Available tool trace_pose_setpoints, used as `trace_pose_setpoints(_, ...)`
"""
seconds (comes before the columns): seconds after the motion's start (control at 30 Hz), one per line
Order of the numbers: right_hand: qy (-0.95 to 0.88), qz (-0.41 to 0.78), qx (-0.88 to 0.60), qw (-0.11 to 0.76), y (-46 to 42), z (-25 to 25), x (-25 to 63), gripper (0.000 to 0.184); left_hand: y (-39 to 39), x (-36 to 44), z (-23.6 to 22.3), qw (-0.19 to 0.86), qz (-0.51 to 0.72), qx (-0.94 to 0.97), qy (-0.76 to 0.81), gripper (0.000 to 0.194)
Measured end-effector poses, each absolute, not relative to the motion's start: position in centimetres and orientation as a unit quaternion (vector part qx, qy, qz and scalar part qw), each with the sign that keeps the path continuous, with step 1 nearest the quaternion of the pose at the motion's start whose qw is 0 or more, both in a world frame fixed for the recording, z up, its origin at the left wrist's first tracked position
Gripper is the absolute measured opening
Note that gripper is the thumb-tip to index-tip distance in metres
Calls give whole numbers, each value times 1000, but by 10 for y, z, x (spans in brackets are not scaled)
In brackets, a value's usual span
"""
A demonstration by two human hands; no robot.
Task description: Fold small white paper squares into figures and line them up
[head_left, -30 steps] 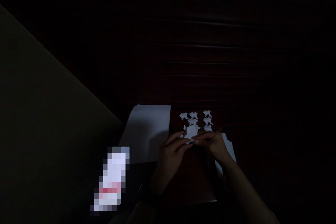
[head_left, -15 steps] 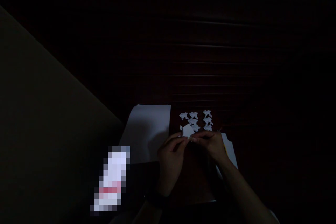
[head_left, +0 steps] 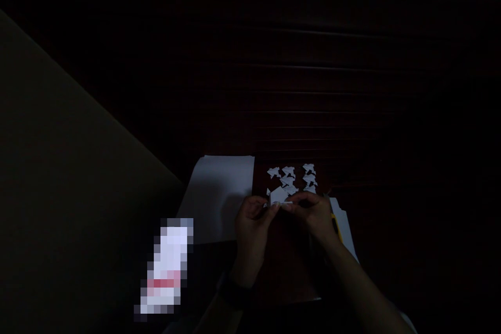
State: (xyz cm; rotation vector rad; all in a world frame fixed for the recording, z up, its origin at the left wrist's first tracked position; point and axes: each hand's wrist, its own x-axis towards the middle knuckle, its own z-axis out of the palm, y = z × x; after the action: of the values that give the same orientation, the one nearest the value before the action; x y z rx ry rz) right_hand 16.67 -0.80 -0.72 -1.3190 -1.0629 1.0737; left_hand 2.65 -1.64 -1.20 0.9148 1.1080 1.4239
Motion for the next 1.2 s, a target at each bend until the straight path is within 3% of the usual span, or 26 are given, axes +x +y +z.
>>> trace_pose_setpoints(0.43,-346,555,-496,571,-8,-14,160,27,-16,27,-12,595,600,304,440,22)
trace_pose_setpoints(0.67,-264,606,-492,566,-6,-16,161,32,-16,24,-13,641,559,280,446,33)
trace_pose_setpoints(1.2,-336,579,-494,555,-7,-15,161,35,-17,20,-12,665,561,230,436,31)
